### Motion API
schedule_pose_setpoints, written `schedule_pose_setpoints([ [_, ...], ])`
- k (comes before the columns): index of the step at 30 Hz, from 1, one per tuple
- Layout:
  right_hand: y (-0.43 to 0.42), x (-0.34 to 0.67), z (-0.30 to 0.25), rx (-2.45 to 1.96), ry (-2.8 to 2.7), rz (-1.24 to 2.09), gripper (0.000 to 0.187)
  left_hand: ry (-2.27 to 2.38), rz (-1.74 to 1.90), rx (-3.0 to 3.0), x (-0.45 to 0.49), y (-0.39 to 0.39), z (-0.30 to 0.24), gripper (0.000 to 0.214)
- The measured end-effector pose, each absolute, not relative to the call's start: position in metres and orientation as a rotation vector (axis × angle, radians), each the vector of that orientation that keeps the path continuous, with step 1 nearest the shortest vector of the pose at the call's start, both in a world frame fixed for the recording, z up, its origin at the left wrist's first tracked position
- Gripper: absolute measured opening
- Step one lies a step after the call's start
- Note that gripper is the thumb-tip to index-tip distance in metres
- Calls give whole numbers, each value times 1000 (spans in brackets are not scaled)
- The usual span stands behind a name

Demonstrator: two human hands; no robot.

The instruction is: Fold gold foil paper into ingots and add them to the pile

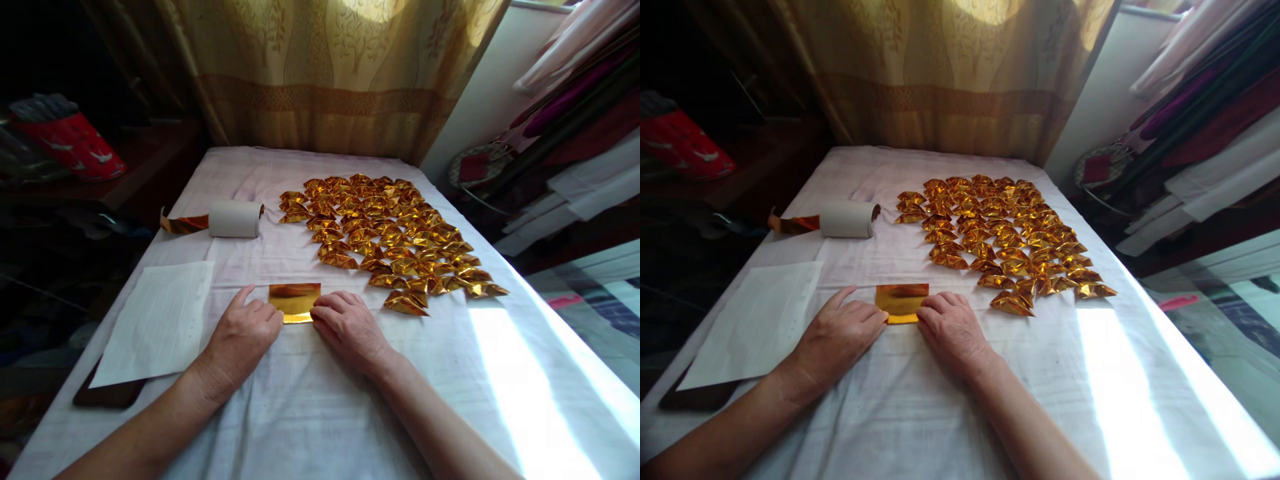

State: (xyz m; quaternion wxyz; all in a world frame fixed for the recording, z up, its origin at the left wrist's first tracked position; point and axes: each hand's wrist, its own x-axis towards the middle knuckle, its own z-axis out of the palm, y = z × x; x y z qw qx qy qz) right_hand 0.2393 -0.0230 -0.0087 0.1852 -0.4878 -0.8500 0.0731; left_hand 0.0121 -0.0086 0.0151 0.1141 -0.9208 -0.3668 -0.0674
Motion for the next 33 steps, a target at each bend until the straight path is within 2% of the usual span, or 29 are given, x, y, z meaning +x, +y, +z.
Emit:
schedule_pose_setpoints([
  [9, -23, 238, -16, -1404, -2257, 261, 20, -1172, -375, -2727, 7, -6, 6, 20],
  [14, -21, 234, -18, -1454, -2155, 299, 16, -1270, -476, -2759, -4, 1, -3, 23],
  [24, -16, 233, -19, -1578, -2041, 316, 17, -1552, -424, -2718, -2, 10, -5, 25],
  [33, -11, 229, -21, -1677, -2045, 206, 19, -1603, -403, -2691, 2, 14, -3, 25],
])
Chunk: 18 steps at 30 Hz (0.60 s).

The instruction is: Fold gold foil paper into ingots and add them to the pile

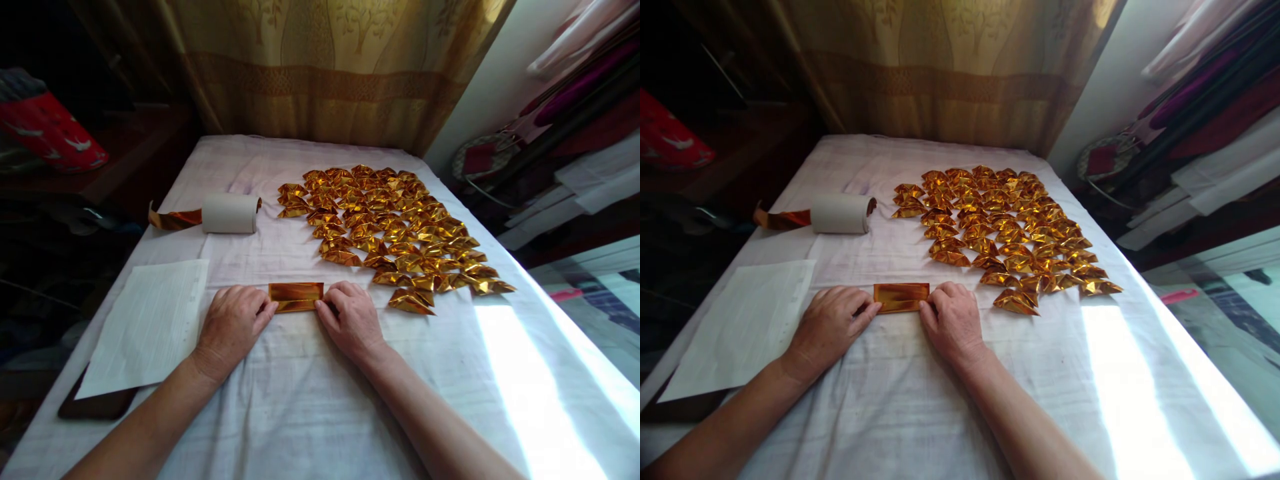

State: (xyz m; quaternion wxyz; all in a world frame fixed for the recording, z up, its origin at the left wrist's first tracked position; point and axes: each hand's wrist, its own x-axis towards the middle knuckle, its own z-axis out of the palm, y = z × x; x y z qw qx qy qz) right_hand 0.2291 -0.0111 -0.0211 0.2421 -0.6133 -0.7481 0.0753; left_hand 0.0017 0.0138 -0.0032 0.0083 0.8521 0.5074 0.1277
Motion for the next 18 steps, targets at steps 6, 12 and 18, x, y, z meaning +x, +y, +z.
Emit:
schedule_pose_setpoints([
  [6, -10, 229, -23, -1729, -2031, 165, 23, 1627, 371, 2644, 5, 13, -1, 25],
  [12, -10, 229, -23, -1723, -2043, 159, 21, 1651, 366, 2655, 5, 14, -2, 24],
  [18, -11, 228, -24, -1707, -2021, 163, 19, 1543, 657, 2871, 9, 1, -5, 16],
])
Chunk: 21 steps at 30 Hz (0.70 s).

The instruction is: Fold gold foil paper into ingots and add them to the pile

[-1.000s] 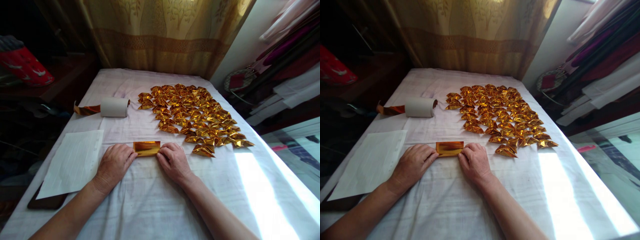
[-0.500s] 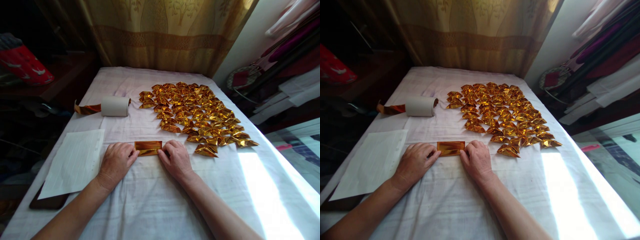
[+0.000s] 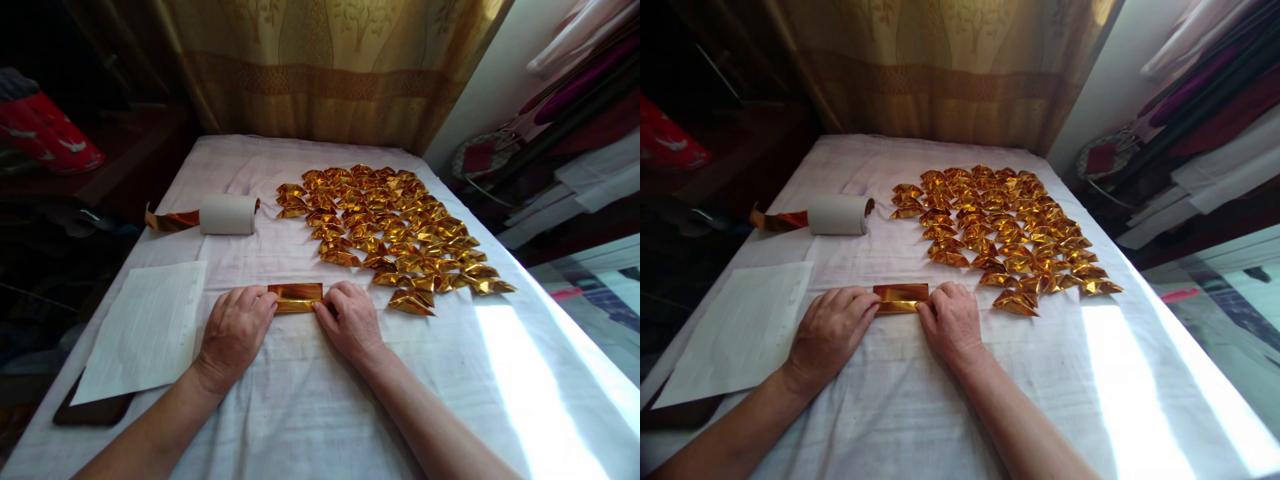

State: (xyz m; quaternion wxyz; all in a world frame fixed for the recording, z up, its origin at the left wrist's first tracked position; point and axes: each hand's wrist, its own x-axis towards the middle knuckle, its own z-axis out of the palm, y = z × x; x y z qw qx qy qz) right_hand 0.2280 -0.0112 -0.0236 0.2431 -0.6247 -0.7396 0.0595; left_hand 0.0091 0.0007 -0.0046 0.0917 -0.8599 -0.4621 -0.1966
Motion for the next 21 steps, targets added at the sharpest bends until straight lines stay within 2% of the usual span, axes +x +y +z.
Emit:
schedule_pose_setpoints([
  [5, -11, 227, -23, -1715, -2011, 139, 20, -1043, -696, -2760, 27, -20, -9, 29],
  [17, -12, 226, -23, -1730, -1999, 156, 20, -1101, -595, -2879, 29, -23, -21, 40],
  [21, -12, 226, -24, -1707, -1980, 156, 8, -1124, -605, -2889, 29, -24, -24, 40],
])
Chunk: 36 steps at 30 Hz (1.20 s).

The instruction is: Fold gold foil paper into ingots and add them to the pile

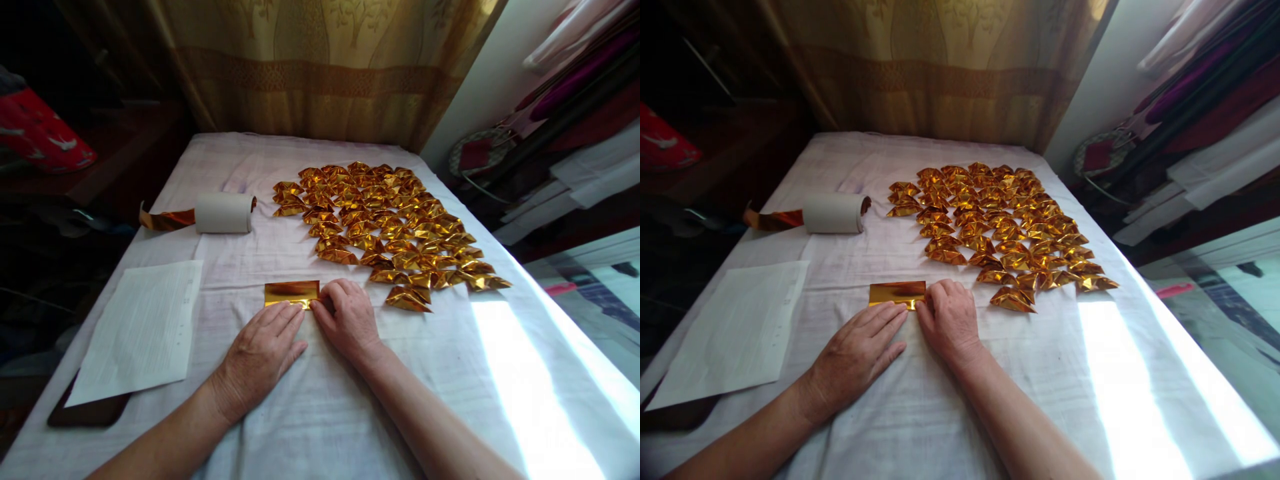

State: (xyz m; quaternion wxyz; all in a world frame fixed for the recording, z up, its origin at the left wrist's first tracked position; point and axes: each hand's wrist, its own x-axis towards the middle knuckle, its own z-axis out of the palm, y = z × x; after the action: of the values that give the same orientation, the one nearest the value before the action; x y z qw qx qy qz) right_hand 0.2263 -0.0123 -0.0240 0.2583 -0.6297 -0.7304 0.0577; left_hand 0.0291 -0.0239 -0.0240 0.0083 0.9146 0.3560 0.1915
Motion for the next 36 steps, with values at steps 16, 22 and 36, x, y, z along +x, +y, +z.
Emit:
schedule_pose_setpoints([
  [16, -10, 215, -15, -1780, -2036, 225, 15, 1110, 641, 2866, 29, -23, -24, 37],
  [22, -12, 228, -21, -1676, -2014, 289, 3, 1109, 642, 2895, 28, -23, -24, 37],
  [36, -15, 232, -26, -1650, -1971, 293, 7, 1191, 476, 2831, 35, -23, -20, 42],
])
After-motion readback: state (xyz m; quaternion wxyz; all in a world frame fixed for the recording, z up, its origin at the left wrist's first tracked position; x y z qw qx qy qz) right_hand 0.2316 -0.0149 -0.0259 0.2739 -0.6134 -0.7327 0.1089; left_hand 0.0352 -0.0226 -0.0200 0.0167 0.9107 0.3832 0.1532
